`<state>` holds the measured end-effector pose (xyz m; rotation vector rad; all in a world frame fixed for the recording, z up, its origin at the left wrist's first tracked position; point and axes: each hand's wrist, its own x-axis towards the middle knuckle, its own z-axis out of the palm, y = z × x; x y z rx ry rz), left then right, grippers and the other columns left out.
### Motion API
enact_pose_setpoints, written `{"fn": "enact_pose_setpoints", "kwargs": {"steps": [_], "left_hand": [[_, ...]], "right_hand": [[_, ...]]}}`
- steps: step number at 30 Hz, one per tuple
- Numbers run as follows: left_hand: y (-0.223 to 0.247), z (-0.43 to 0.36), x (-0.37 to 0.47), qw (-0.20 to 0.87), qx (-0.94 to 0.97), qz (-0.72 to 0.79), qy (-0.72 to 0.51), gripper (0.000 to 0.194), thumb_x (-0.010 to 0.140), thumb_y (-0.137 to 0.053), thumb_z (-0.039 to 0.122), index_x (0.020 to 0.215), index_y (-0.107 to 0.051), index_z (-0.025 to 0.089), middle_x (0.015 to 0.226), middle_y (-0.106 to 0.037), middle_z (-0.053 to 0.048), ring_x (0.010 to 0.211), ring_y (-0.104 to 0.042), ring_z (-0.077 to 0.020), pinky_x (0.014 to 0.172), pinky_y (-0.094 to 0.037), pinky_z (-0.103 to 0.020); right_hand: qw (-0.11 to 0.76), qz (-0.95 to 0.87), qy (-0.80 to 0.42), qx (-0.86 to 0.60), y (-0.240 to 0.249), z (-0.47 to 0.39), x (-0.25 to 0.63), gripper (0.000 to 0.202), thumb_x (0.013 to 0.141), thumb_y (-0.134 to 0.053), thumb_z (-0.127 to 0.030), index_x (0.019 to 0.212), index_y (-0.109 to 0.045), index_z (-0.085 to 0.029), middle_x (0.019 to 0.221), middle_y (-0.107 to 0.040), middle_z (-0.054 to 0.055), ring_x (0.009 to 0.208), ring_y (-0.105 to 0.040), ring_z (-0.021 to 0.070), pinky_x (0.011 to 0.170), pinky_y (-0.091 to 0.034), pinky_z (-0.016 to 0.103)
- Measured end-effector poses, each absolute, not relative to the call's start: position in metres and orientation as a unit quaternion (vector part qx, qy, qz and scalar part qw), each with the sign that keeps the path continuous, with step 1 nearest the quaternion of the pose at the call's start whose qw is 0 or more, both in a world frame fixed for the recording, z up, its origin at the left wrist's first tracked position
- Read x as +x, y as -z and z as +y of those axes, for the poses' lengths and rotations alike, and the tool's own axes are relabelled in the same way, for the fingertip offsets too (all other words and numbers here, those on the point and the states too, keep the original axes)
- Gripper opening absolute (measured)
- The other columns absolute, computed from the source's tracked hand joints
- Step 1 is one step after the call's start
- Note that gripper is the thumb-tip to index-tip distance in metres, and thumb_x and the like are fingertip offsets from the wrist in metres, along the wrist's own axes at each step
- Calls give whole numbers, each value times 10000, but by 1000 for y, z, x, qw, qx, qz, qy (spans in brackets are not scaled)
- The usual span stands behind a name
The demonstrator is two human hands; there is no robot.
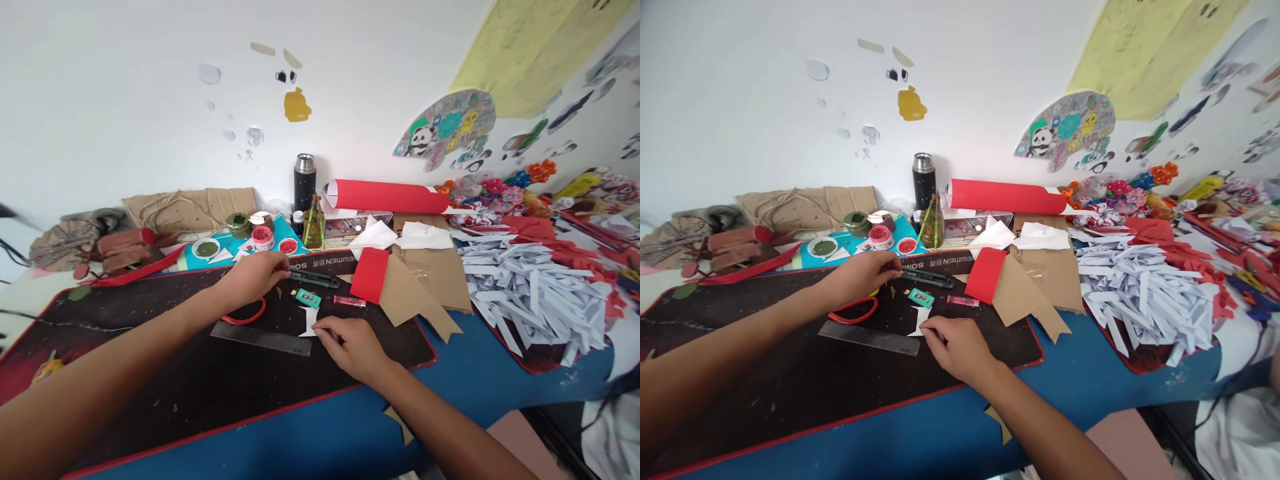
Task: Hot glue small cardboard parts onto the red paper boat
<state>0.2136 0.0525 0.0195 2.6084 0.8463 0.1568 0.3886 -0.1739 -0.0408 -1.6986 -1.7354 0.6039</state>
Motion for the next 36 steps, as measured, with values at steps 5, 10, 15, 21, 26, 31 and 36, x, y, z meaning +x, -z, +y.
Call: {"fn": "enact_pose_setpoints", "kwargs": {"steps": [5,10,15,21,26,31,36], "left_hand": [[-8,64,255,245,918,303,-77,210,953,-605,186,1076,-775,205,1101,-841,-68,976,-787,-230,860,-606,-320],[1,65,288,256,916,298,-76,227,936,-638,157,1086,-805,189,1064,-854,-72,973,-796,-230,872,-614,-314],[-7,59,280,240,918,304,-83,319,969,-610,180,1234,-789,184,1143,-829,-97,1021,-776,-261,916,-599,-357],[-10,36,243,212,946,232,-83,255,1006,-604,248,1177,-792,223,1230,-800,-78,1143,-734,-274,1026,-572,-407],[-18,3,213,259,945,191,-63,217,1031,-611,241,1165,-783,246,1159,-797,-56,1123,-727,-228,1015,-563,-355],[-24,-41,175,323,939,122,3,203,1044,-606,233,1148,-772,289,1101,-780,-34,1037,-719,-208,914,-554,-314],[-31,-85,136,343,933,84,66,226,1002,-630,207,1172,-751,293,1065,-774,-23,979,-711,-214,849,-530,-304]], "right_hand": [[320,-655,-223,-647,41,-174,388,286,1095,-546,-327,1113,-810,-217,877,-831,32,775,-769,177,730,-492,249],[305,-659,-224,-650,43,-175,390,268,1087,-558,-309,1136,-809,-226,899,-839,27,760,-760,173,729,-497,248],[322,-655,-230,-643,42,-174,390,240,1068,-581,-278,1113,-810,-222,910,-841,26,772,-766,167,734,-494,238],[333,-657,-229,-636,41,-174,391,257,1079,-565,-302,1107,-808,-223,964,-853,43,799,-776,179,765,-506,245],[340,-622,-190,-679,38,-175,399,286,1087,-563,-355,1110,-819,-229,846,-823,31,710,-740,179,717,-501,253],[341,-573,-159,-728,30,-174,420,318,1093,-534,-381,1165,-806,-232,925,-838,47,769,-757,199,734,-532,274],[290,-579,-131,-750,31,-177,441,304,1060,-574,-395,1140,-818,-231,928,-847,62,761,-762,241,706,-515,311]]}}
